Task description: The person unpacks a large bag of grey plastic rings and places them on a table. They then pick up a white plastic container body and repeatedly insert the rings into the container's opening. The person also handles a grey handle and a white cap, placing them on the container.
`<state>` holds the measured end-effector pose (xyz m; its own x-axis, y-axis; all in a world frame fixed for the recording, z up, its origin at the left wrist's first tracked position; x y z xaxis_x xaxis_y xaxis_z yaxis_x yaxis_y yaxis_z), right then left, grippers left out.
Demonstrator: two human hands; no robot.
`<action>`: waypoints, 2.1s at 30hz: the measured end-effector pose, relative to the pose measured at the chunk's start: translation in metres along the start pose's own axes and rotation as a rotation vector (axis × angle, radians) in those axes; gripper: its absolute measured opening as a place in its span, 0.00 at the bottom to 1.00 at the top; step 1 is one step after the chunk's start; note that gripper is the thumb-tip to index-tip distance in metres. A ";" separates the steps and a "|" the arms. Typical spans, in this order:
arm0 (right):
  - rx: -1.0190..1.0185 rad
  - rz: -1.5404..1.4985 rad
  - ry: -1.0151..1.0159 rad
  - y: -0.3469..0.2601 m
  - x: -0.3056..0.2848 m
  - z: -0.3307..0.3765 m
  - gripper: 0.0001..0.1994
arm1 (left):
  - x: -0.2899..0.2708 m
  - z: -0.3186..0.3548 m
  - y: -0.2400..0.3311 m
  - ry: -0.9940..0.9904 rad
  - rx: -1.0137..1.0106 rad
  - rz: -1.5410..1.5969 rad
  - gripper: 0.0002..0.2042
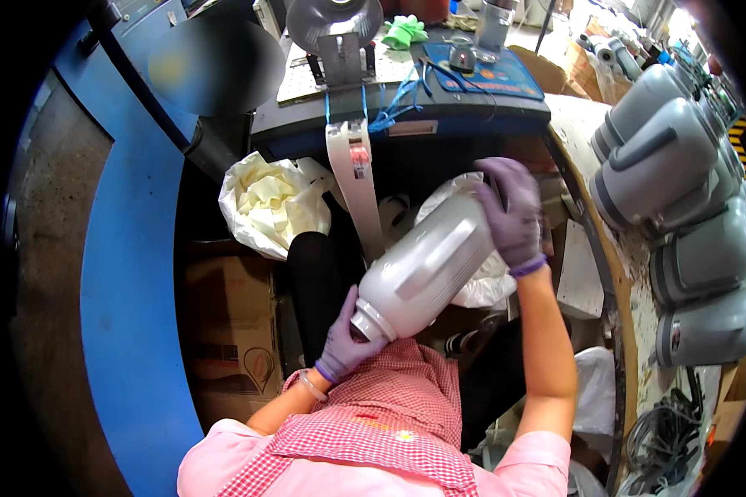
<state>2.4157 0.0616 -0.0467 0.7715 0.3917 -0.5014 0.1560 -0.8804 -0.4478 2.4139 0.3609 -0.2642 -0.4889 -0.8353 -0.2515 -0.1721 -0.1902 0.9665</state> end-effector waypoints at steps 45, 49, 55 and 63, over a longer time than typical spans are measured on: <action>1.035 -0.902 0.280 0.057 -0.053 0.133 0.12 | -0.014 0.057 0.056 0.204 0.317 -0.223 0.54; 0.867 -0.527 0.199 0.065 -0.067 0.127 0.15 | -0.016 0.060 0.063 0.235 0.368 -0.272 0.53; 0.771 -0.102 -0.038 0.092 -0.128 0.126 0.22 | -0.028 0.054 0.075 0.231 0.416 -0.278 0.53; 0.113 0.324 0.284 0.041 -0.166 0.034 0.21 | -0.067 -0.004 0.114 0.196 0.415 -0.114 0.46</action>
<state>2.2727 -0.0303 -0.0070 0.9108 -0.0025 -0.4129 -0.1780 -0.9047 -0.3871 2.4304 0.3928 -0.1367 -0.2834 -0.9102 -0.3020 -0.5618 -0.0976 0.8215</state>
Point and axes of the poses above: each hand's wrist, its own z-axis away from the middle knuckle, its own x-axis out of the palm, y = z × x, the point moved 10 cm from there along -z, towards the middle knuckle, and after that the axes turned 6 degrees about y, right-handed, at the moved point
